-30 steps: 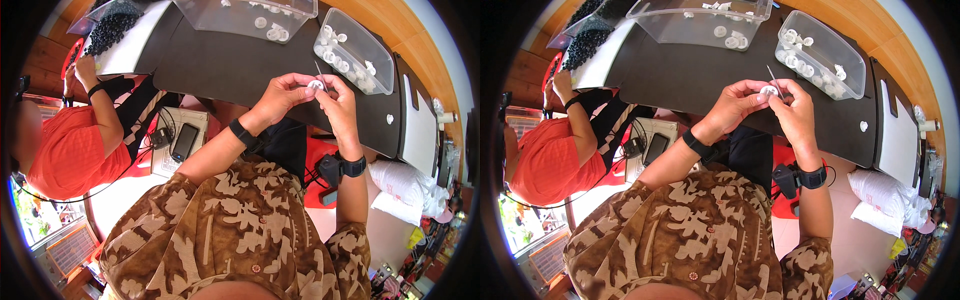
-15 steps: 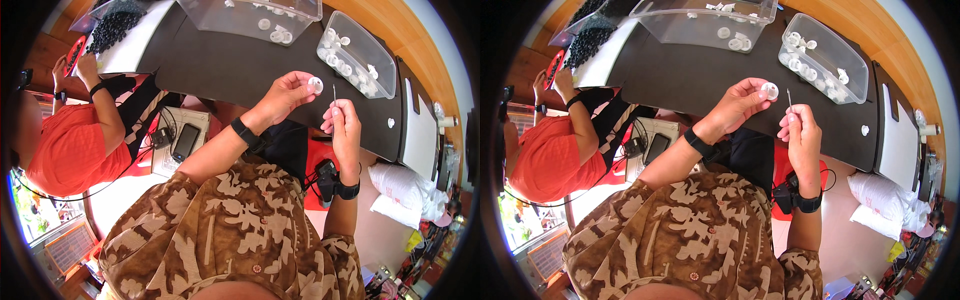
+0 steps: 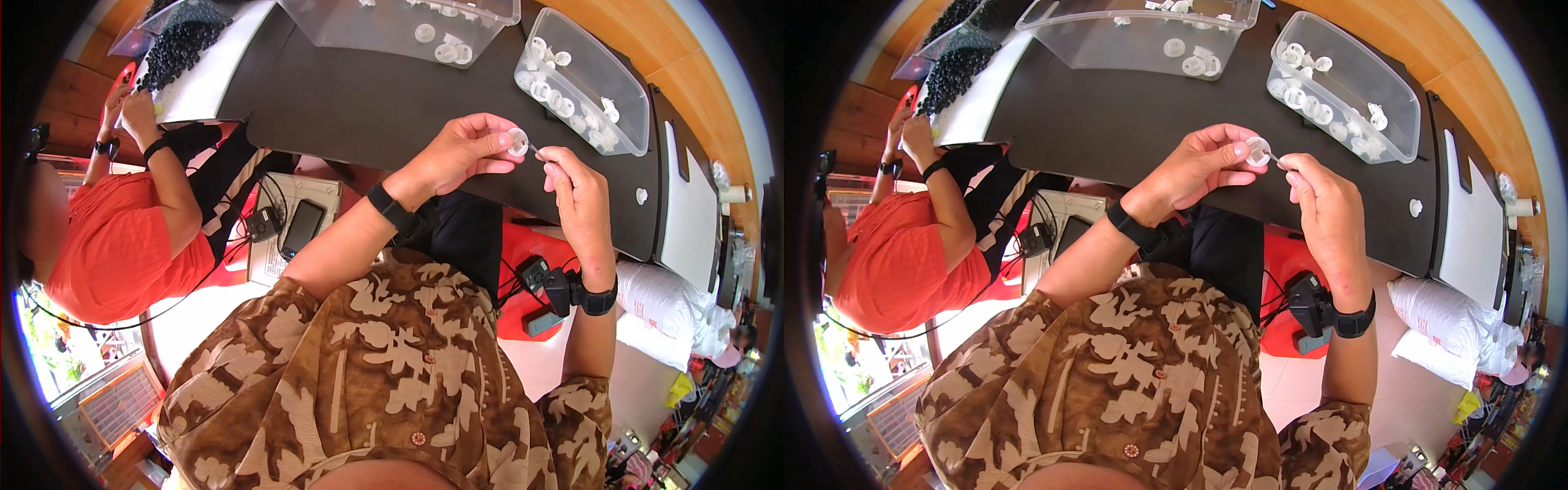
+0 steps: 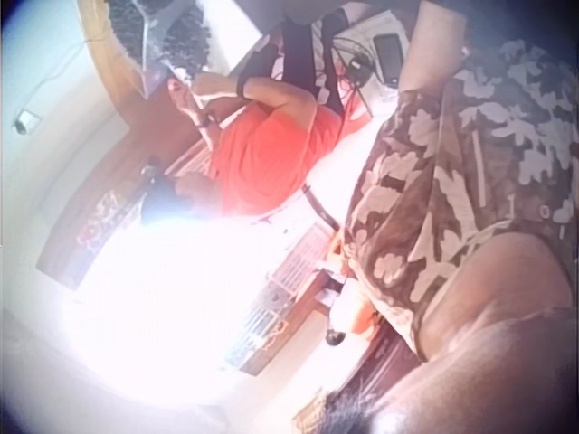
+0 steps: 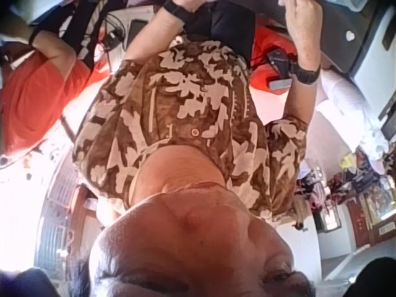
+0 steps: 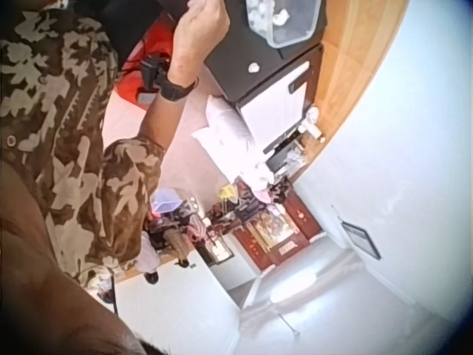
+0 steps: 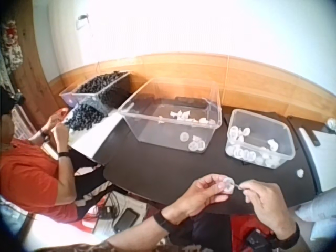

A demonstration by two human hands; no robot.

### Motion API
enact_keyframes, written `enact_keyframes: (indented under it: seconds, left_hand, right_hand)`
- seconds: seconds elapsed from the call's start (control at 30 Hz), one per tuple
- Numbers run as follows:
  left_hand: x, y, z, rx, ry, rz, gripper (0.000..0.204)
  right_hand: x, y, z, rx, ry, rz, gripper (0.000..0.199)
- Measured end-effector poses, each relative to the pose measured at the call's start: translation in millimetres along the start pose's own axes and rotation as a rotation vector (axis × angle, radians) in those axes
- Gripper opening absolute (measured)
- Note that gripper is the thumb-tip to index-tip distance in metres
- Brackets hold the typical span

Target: Assembling small white plastic components using a metal pin tool.

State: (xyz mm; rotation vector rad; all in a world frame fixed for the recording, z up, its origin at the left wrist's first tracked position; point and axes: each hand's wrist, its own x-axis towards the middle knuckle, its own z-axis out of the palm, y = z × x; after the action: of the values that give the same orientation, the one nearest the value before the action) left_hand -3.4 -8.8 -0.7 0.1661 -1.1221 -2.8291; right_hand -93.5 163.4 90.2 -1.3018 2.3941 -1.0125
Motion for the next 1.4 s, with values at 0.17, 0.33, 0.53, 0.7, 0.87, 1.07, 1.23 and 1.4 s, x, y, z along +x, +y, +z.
enact_keyframes:
  seconds: [0.17,0.33,0.53,0.7,0.87,1.07,1.23,1.4]
  left_hand:
    - [1,-1,0,0.040,0.000,0.033,0.028]
    - [-2,-3,2,0.076,0.012,0.048,0.028]
    - [-2,-3,4,0.078,0.018,0.043,0.028]
    - [-2,-1,5,0.082,0.037,0.036,0.028]
    - [-2,-2,3,0.040,0.033,0.023,0.029]
    - [-2,-1,4,0.045,0.030,0.022,0.030]
    - [-2,-2,4,0.051,0.028,0.019,0.029]
    - [-2,-2,3,0.055,0.044,0.027,0.028]
  right_hand:
    - [-3,-5,0,-0.314,0.023,-0.160,0.012]
    - [-4,-12,4,-0.446,0.075,-0.165,0.009]
    - [-2,-14,9,-0.569,0.144,-0.209,0.011]
    - [-1,-15,12,-0.687,0.172,-0.269,0.014]
    - [-2,-12,12,-0.721,0.179,-0.349,0.016]
    - [-1,-13,10,-0.761,0.187,-0.375,0.018]
    - [-1,-18,10,-0.841,0.178,-0.391,0.011]
    - [1,-20,12,-0.930,0.180,-0.435,0.008]
